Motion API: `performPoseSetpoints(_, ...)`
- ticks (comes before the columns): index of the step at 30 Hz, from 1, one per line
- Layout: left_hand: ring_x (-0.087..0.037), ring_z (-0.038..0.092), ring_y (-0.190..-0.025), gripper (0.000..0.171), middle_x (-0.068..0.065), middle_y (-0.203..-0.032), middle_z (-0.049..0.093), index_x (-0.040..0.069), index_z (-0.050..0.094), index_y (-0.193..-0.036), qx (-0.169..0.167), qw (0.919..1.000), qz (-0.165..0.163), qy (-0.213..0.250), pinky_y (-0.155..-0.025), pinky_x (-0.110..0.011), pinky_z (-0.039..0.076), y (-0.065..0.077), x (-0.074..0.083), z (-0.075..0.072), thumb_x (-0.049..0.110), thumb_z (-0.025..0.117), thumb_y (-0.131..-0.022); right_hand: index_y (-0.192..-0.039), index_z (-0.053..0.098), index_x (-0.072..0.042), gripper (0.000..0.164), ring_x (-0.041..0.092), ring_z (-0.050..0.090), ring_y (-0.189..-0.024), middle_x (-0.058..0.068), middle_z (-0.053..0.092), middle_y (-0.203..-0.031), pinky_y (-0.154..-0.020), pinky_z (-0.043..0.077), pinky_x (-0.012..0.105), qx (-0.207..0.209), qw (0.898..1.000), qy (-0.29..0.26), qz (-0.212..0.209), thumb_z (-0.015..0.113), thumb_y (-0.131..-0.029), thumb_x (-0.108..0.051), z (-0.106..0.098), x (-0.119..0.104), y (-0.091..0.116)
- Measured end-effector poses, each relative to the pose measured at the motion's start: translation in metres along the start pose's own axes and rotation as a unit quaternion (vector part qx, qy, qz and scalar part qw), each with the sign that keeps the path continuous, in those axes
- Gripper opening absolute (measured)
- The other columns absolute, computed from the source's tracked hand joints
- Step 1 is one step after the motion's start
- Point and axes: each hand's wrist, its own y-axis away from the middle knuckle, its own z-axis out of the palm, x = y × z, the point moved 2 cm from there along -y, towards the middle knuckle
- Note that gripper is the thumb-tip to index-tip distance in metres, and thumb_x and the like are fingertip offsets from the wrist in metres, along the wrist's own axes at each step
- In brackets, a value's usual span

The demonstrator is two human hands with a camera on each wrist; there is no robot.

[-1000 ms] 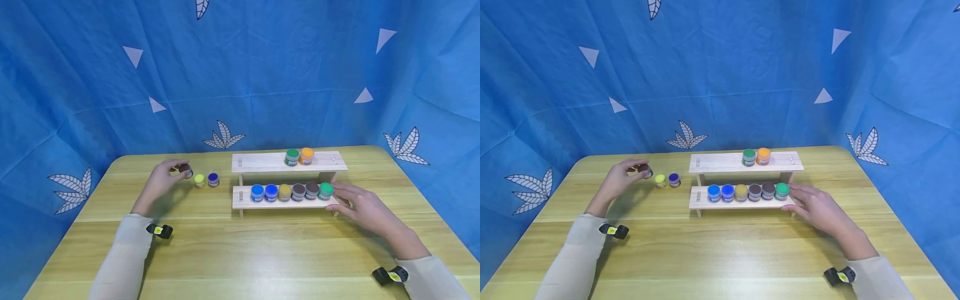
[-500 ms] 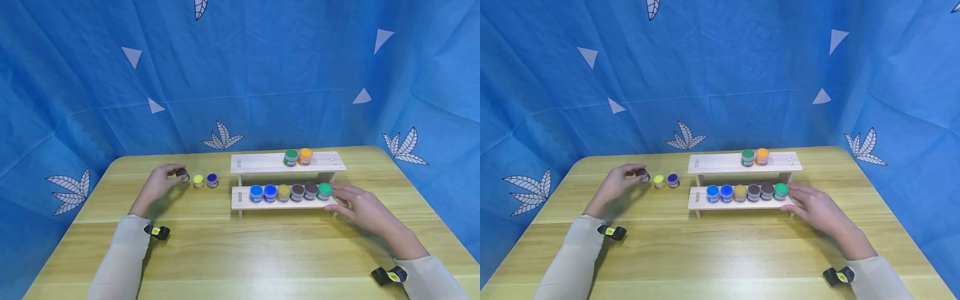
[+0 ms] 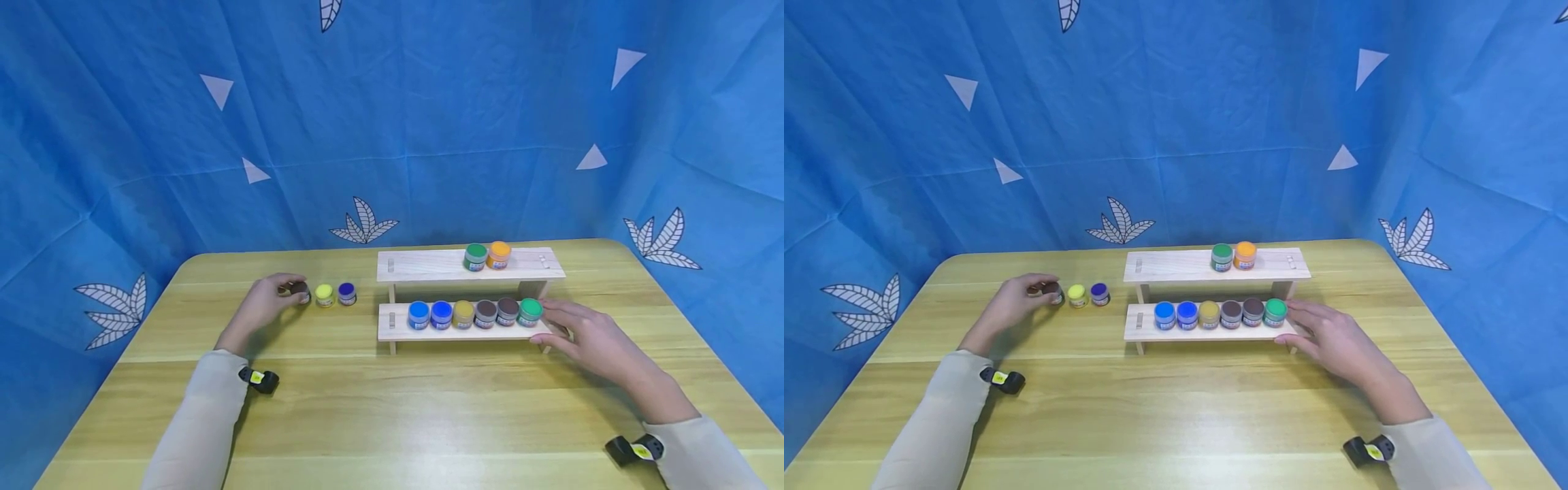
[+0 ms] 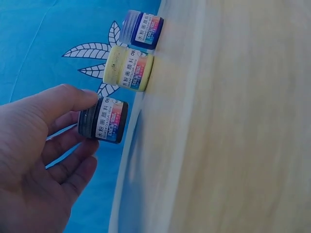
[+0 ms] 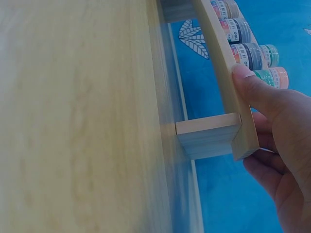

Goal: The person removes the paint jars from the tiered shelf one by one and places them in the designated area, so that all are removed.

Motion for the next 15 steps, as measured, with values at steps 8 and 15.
performPoseSetpoints(8,-0.037,0.059,-0.110,0.045,-0.018,-0.121,0.064,0.002,0.061,-0.130,-0.010,0.9999,-0.011,-0.003,-0.097,-0.052,0.046,-0.0001,0.0016,0.0031,0.023,0.070,-0.092,-0.119,0.069,-0.001,0.052,0.039,0.062,-0.110,0.017,0.065,-0.122,-0.089,0.050,0.057,0.003,1.000,0.001,-0.003,0.079,-0.082,-0.036,-0.0025,-0.0016,0.0003)
performPoseSetpoints(15,-0.035,0.061,-0.107,0.043,-0.017,-0.117,0.065,0.001,0.060,-0.130,-0.016,0.9997,-0.020,-0.006,-0.096,-0.051,0.047,0.0014,0.0024,0.0061,0.022,0.069,-0.093,-0.119,0.070,-0.002,0.051,0.039,0.062,-0.109,0.016,0.066,-0.121,-0.088,0.050,0.056,0.005,1.000,0.002,-0.006,0.079,-0.082,-0.036,-0.0033,-0.0022,-0.0001)
